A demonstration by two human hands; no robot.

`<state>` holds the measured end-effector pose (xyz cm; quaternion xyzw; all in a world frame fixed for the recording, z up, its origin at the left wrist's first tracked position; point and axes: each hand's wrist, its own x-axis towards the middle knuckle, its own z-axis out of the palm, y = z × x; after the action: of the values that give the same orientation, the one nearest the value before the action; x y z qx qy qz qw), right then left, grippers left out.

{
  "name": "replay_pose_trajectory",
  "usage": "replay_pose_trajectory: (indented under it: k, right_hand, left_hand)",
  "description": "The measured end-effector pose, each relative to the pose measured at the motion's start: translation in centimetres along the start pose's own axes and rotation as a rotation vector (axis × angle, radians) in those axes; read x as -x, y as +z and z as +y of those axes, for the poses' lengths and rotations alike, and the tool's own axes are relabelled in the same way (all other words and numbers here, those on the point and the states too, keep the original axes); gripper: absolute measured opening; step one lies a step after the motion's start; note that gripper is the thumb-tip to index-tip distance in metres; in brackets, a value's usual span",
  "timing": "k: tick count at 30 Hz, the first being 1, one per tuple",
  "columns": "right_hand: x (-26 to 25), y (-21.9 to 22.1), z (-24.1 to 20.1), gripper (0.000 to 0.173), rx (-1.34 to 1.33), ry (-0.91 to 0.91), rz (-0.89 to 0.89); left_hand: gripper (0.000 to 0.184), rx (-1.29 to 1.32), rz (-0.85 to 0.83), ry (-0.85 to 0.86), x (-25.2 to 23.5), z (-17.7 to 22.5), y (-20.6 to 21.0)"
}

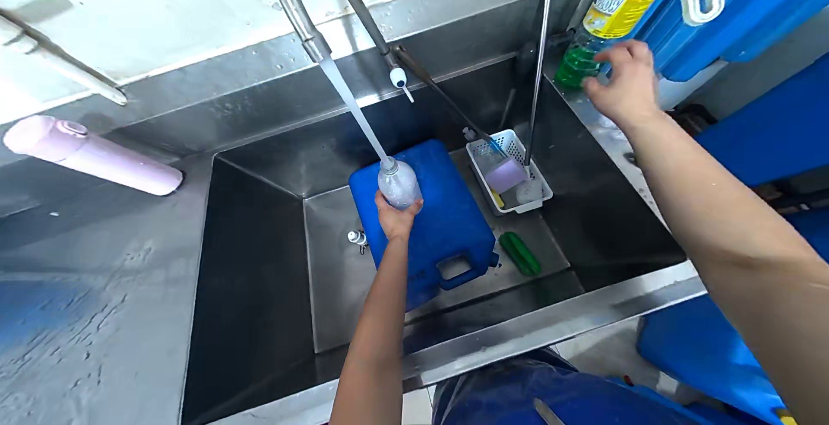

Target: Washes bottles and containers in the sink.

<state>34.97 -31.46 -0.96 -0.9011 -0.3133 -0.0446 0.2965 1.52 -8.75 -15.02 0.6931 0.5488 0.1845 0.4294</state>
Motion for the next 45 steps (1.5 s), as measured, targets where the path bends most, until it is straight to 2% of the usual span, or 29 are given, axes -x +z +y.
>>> replay_pose_trajectory:
  k: [3, 5, 7, 9, 11, 12, 15, 18, 21, 23, 25, 29, 31, 33, 36, 38, 39, 41, 44, 45]
  right_hand:
    - [0.0, -0.8, -3.7, 0.037, -0.103, -0.109, 0.036]
    - [0.4, 0.9, -5.2, 0.035, -0.172, -0.141, -0.072]
    - [0.8, 5.6, -5.2, 0.033, -0.217, -0.17, -0.269]
    - [1.1, 12.5, -3.5, 0.031, -0.259, -0.159, -0.454]
    - [1.3, 19.0, -1.2, 0.038, -0.265, -0.054, -0.608]
    - [1.3, 22.1, 0.2, 0.045, -0.253, 0.005, -0.632]
    - [0.3, 28.2, 3.5, 0.068, -0.228, 0.194, -0.601]
    - [-0.9, 29.4, 4.2, 0.085, -0.187, 0.366, -0.7]
    - [-1.3, 30.3, 4.2, 0.089, -0.089, 0.421, -0.7]
    - [-1.3, 29.8, 3.5, 0.091, -0.015, 0.419, -0.69]
    - [-1.0, 29.3, 3.4, 0.093, -0.033, 0.356, -0.608]
    - [-1.4, 23.7, 2.4, 0.1, -0.39, 0.061, -0.316]
    - [-1.1, 18.9, 0.5, 0.106, -0.552, -0.078, -0.228]
    - [1.4, 13.6, -2.7, 0.109, -0.7, -0.161, -0.269]
    - [9.6, 7.8, -8.5, 0.105, -0.94, -0.198, -0.554]
    - [15.8, 6.3, -11.5, 0.104, -1.089, -0.259, -0.685]
    - [17.8, 6.1, -12.4, 0.104, -1.125, -0.283, -0.699]
    - [19.2, 5.2, -12.7, 0.095, -1.11, -0.217, -0.712]
    - [20.7, 3.4, -12.4, 0.044, -0.978, 0.091, -0.714]
    - [21.5, 3.1, -12.8, 0.038, -0.919, 0.189, -0.729]
  left_hand:
    - [0.105, 0.049, 0.018, 0.022, 0.1, -0.8, 0.1]
    - [0.105, 0.086, 0.006, 0.012, 1.2, -1.2, -0.4]
    - [0.102, 0.106, -0.029, -0.025, 3.4, -1.3, -1.8]
    - [0.092, 0.09, -0.12, -0.054, 6.7, -0.9, -4.2]
    - [0.077, -0.057, -0.191, -0.018, 10.5, -0.4, -7.1]
    - [0.07, -0.163, -0.17, 0.034, 12.6, -0.6, -8.4]
    - [0.057, -0.438, 0.037, 0.183, 17.8, -2.8, -10.8]
    - [0.04, -0.481, 0.147, 0.157, 20.0, -5.3, -11.7]
    - [0.035, -0.494, 0.2, 0.175, 19.7, -5.7, -10.9]
    - [0.032, -0.494, 0.196, 0.16, 19.6, -5.6, -10.8]
    - [0.03, -0.49, 0.198, 0.18, 19.6, -5.9, -10.9]
    - [0.032, -0.476, 0.133, 0.184, 19.5, -5.9, -11.0]
    - [0.043, -0.44, 0.062, 0.194, 19.3, -5.0, -10.7]
    - [0.069, -0.315, -0.001, 0.311, 18.9, -2.9, -9.5]
    - [0.115, -0.136, -0.023, 0.602, 17.8, 1.8, -5.6]
    - [0.125, 0.001, -0.018, 0.709, 16.8, 4.0, -4.0]
    - [0.12, 0.037, -0.003, 0.706, 16.5, 4.6, -4.1]
    - [0.105, -0.15, 0.031, 0.782, 15.6, 4.2, -6.0]
    - [0.084, -0.514, 0.14, 1.05, 15.9, 1.5, -9.4]
    - [0.081, -0.573, 0.153, 1.116, 16.4, 1.1, -10.2]
